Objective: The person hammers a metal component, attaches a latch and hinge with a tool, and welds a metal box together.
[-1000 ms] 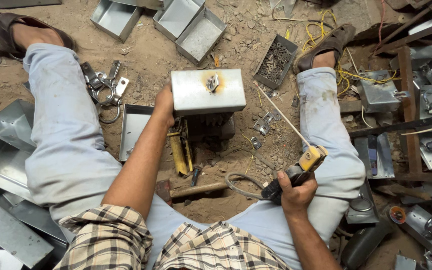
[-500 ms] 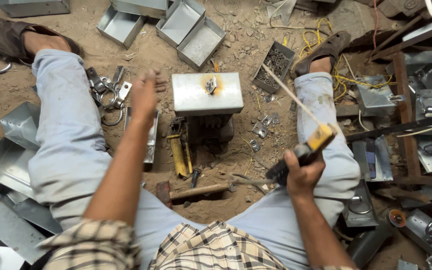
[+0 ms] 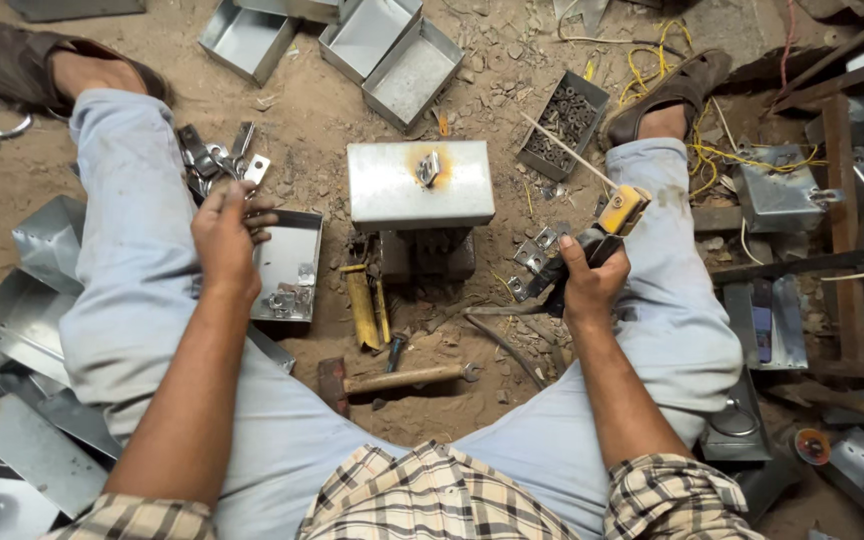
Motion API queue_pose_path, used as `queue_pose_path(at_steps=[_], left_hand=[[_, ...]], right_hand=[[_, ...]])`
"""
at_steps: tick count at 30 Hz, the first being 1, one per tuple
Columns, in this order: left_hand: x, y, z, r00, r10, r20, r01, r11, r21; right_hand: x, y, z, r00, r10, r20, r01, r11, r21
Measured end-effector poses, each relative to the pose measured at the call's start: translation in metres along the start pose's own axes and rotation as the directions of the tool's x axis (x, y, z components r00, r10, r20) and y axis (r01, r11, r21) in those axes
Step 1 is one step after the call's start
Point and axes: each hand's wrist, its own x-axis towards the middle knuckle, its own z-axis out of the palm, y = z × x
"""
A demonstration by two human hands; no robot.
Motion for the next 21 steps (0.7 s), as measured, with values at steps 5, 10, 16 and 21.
queue_pose_path(at_steps=[5,10,16,21], left_hand=[[0.017,-0.019,0.024,0.947,0.319,0.037,-0.320,0.934,0.159],[-0.002,-0.011,0.024,0.869,0.484,0.106,-0.489,0.803,0.341],[-0.047,0.022,0.014,0.820,0.571,0.042,-0.557,0.780,0.286],[-0.113,0.052,-0.026,0.747,0.661,0.073,-0.660,0.723,0.205]], right_hand=[[0.008,0.016,-0.001,0.994,-0.102,-0.044,0.098,0.991,-0.087],[0.009,0.018,-0.001,0.998,0.032,0.045,-0.044,0.957,0.285],[0.004,0.013,-0.001,0.944,0.223,0.243,-0.329,0.686,0.649],[-0.013,-0.008,-0.003,0.922,0.288,0.258,-0.382,0.578,0.721]])
